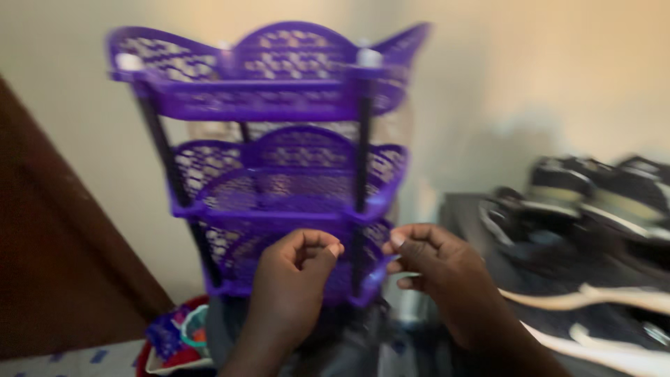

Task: The person removes several pairs of shoes from a purple plastic shoe rack and places them on a nearby surface. Then the person disassembles the rack by detaching the shelves and removing the vertical support poles.

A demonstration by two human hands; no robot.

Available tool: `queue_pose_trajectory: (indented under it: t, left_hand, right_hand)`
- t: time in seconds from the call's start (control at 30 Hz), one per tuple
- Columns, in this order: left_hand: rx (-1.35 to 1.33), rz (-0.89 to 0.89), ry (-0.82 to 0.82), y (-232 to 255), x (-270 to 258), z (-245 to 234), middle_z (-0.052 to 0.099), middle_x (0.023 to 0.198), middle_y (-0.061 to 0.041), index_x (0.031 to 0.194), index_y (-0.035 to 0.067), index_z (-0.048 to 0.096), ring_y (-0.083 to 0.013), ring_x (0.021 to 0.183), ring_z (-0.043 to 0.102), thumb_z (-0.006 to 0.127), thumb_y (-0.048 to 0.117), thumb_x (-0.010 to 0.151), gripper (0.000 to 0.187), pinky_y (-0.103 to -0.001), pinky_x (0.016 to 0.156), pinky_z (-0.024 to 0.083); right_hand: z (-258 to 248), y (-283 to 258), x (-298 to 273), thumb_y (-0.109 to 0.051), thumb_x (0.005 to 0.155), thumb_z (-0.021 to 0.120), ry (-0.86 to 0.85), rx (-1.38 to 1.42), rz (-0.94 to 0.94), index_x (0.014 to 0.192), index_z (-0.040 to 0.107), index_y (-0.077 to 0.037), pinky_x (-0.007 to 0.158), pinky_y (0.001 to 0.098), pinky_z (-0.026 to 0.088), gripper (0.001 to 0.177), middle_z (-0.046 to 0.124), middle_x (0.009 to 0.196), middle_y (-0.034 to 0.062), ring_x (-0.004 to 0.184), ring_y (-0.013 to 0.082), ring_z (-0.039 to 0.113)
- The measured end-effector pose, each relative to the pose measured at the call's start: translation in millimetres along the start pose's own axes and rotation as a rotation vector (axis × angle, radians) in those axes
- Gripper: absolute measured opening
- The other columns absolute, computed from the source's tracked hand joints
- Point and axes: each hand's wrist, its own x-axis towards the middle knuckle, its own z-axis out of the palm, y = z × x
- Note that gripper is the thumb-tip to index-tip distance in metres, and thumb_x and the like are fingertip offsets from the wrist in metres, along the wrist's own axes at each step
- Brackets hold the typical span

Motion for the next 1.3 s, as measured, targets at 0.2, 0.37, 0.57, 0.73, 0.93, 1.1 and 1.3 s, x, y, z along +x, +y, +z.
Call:
queue_pose_trajectory:
  t: [0.2,0.37,0.57,0.73,0.93,1.1,1.3]
  left_hand:
    - [0.120,0.020,0.069,15,29,-72,0.071,0.074,0.002,0.090,0.004,0.076,-0.0048,0.064,0.058,0.074,0.017,0.086,0.013,-0.022,0.058,0.047]
    - [0.140,0.076,0.192,22,53,-116,0.068,0.075,-0.001,0.093,0.005,0.077,-0.0082,0.064,0.056,0.072,0.016,0.088,0.013,-0.025,0.058,0.045]
    - [0.126,0.342,0.213,47,99,-150,0.074,0.084,0.001,0.094,0.005,0.073,-0.0056,0.075,0.066,0.069,0.013,0.090,0.010,-0.023,0.069,0.054]
    - [0.193,0.393,0.048,59,109,-131,0.070,0.080,-0.008,0.096,0.004,0.076,-0.0142,0.071,0.061,0.072,0.016,0.091,0.013,-0.030,0.064,0.049]
    - [0.302,0.596,-0.198,72,97,-86,0.077,0.090,-0.002,0.097,0.006,0.077,-0.0100,0.082,0.070,0.070,0.020,0.091,0.016,-0.029,0.075,0.055]
    - [0.389,0.420,-0.163,95,98,-69,0.079,0.094,-0.005,0.099,0.010,0.076,-0.0223,0.076,0.069,0.070,0.023,0.088,0.018,-0.035,0.071,0.054]
    - [0.391,0.987,0.043,102,123,-72,0.070,0.124,-0.016,0.103,0.006,0.068,-0.0330,0.122,0.064,0.073,0.013,0.087,0.017,-0.045,0.108,0.047]
  right_hand:
    - [66,-14,40,-0.026,0.090,0.068,0.245,-0.042,-0.178,0.121,0.062,-0.003,0.077,0.0350,0.053,0.039,0.070,0.104,0.0122,0.090,0.0192,0.066]
    - [84,-18,63,-0.027,0.092,0.070,0.429,-0.139,-0.328,0.128,0.057,-0.001,0.080,0.0306,0.053,0.047,0.069,0.112,0.0113,0.093,0.0177,0.066]
    - [83,-37,94,-0.034,0.101,0.060,0.454,-0.096,-0.472,0.127,0.060,0.002,0.088,0.0270,0.053,0.044,0.068,0.114,0.0085,0.102,0.0133,0.064]
    - [85,-52,109,-0.043,0.106,0.051,0.347,-0.041,-0.539,0.122,0.060,0.002,0.088,0.0310,0.052,0.049,0.070,0.111,0.0111,0.098,0.0161,0.064]
    - [81,-56,137,-0.056,0.102,0.044,0.125,0.165,-0.522,0.115,0.056,-0.008,0.076,0.0321,0.054,0.052,0.064,0.093,0.0095,0.080,0.0160,0.063]
    - [96,-55,153,-0.071,0.099,0.043,0.260,0.345,-0.458,0.093,0.052,-0.011,0.052,0.0273,0.040,0.060,0.049,0.072,0.0001,0.061,0.0106,0.049]
    - [114,-56,142,-0.071,0.099,0.041,0.396,0.252,-0.494,0.083,0.052,-0.010,0.046,0.0265,0.033,0.063,0.045,0.061,-0.0009,0.051,0.0099,0.041]
